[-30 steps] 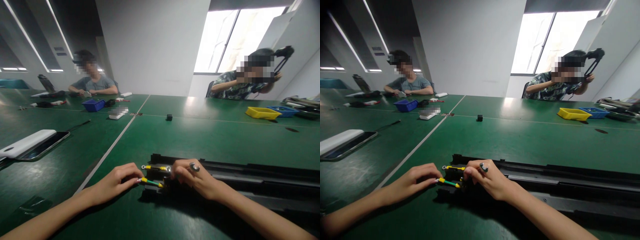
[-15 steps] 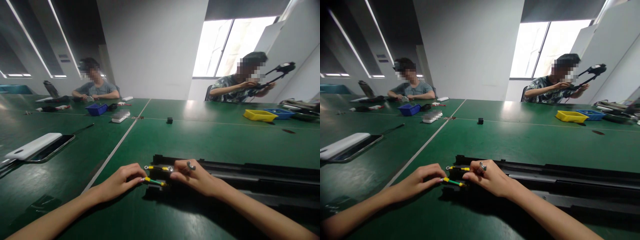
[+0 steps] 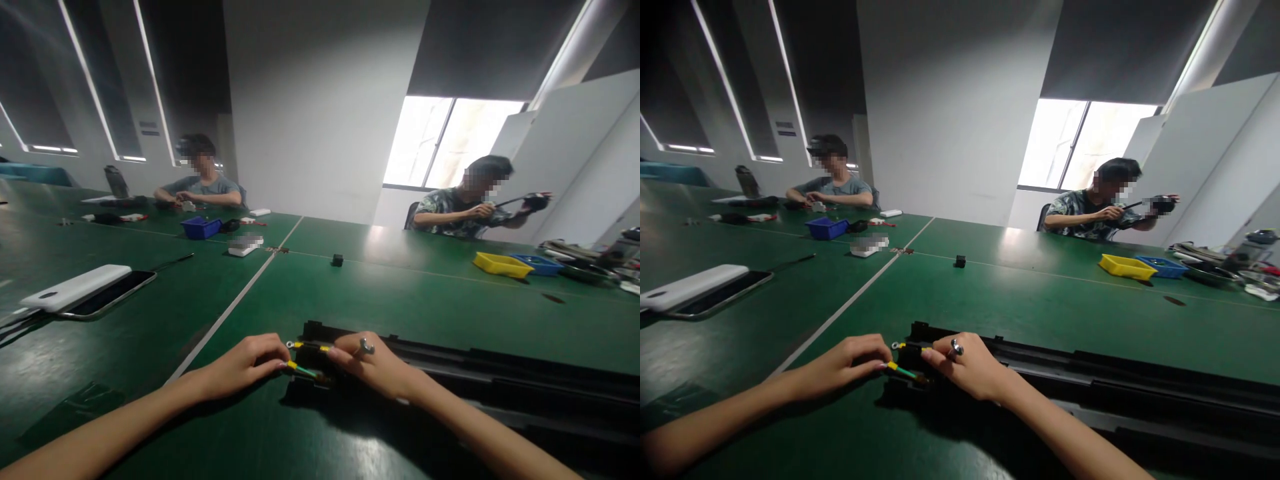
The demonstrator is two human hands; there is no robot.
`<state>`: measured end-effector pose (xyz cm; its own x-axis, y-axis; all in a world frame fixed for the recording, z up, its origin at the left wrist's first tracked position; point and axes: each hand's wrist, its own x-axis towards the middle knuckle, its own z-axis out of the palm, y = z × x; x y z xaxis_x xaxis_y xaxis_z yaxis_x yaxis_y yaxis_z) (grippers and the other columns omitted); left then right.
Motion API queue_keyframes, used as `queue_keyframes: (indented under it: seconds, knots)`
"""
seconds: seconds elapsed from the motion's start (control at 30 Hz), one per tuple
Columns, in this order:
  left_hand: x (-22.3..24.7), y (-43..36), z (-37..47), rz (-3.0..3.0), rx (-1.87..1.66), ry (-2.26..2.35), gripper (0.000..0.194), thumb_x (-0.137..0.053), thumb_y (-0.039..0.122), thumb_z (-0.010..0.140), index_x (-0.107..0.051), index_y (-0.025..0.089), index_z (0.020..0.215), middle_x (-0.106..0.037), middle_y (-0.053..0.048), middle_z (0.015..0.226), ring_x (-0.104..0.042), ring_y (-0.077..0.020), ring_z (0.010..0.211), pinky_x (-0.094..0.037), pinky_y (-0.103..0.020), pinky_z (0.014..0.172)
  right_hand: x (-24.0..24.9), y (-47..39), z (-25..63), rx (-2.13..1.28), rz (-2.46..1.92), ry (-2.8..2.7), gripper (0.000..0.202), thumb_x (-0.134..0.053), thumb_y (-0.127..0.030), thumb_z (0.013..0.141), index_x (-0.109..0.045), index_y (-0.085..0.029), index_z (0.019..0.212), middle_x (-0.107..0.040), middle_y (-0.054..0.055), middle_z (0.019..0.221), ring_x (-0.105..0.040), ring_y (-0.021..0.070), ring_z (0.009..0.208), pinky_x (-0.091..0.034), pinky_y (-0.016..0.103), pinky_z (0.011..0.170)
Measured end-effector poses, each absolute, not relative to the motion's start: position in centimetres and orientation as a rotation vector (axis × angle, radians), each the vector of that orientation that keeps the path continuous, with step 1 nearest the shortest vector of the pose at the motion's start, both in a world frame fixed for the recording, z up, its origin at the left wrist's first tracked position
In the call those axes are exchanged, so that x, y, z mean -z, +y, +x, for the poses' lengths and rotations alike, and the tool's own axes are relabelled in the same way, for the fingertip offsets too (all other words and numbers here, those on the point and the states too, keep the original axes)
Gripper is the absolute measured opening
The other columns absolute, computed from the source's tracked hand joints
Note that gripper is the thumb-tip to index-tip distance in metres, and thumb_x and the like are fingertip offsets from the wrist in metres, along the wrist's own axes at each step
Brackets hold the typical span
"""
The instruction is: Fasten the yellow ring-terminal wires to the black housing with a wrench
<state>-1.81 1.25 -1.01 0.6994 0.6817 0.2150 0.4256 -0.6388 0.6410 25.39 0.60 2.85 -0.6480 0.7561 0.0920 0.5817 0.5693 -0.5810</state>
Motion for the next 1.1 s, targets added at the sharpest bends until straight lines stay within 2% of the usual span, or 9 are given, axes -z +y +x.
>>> queue_keyframes:
  seconds: [0.17, 0.33, 0.47, 0.8, 1.1]
  knots:
    - [0.9, 1.2, -1.8, 2.346, -0.566, 0.856, 0.013, -0.051, 0.022, 0.096, -0.062, 0.016, 0.098, -0.062, -0.004, 0.095, -0.058, -0.0178, 0.085, -0.045, -0.027, 0.077, -3.0, 1.3, 24.5, -0.808, -1.17, -2.474, 0.058, -0.037, -0.058, 0.092, -0.036, -0.018, 0.051, -0.031, -0.005, 0.049, -0.027, 0.0073, 0.045, -0.021, 0.023, 0.046]
    - [0.8, 1.2, -1.8, 2.358, -0.557, 0.864, 0.013, -0.05, 0.023, 0.095, -0.061, 0.016, 0.097, -0.062, -0.004, 0.093, -0.058, -0.0179, 0.083, -0.045, -0.027, 0.075, -2.7, 1.7, 24.3, -0.946, -1.107, -2.357, 0.068, -0.023, -0.069, 0.091, -0.043, -0.017, 0.051, -0.04, -0.002, 0.049, -0.034, 0.0088, 0.046, -0.031, 0.023, 0.049]
    - [0.9, 1.2, -1.8, 2.352, -0.558, 0.862, 0.014, -0.05, 0.024, 0.096, -0.061, 0.016, 0.097, -0.061, -0.004, 0.093, -0.058, -0.0179, 0.082, -0.045, -0.026, 0.075, -2.4, 1.7, 24.6, -1.018, -1.037, -2.329, 0.07, -0.021, -0.072, 0.089, -0.044, -0.017, 0.053, -0.043, -0.001, 0.051, -0.038, 0.0094, 0.048, -0.036, 0.023, 0.051]
    - [1.0, 1.1, -1.9, 2.328, -0.523, 0.869, 0.014, -0.047, 0.024, 0.098, -0.06, 0.018, 0.099, -0.061, -0.003, 0.095, -0.058, -0.0174, 0.084, -0.044, -0.026, 0.076, -2.2, 1.7, 24.9, -1.011, -1.023, -2.315, 0.069, -0.026, -0.068, 0.092, -0.048, -0.015, 0.053, -0.048, 0.0, 0.05, -0.043, 0.0098, 0.047, -0.038, 0.023, 0.052]
    - [0.7, 1.1, -1.9, 2.318, -0.519, 0.862, 0.014, -0.047, 0.024, 0.098, -0.06, 0.018, 0.099, -0.061, -0.004, 0.095, -0.058, -0.0179, 0.085, -0.045, -0.026, 0.077, -2.3, 1.4, 25.0, -0.993, -1.037, -2.305, 0.067, -0.026, -0.064, 0.094, -0.046, -0.015, 0.052, -0.045, 0.0, 0.048, -0.04, 0.0093, 0.046, -0.036, 0.023, 0.051]
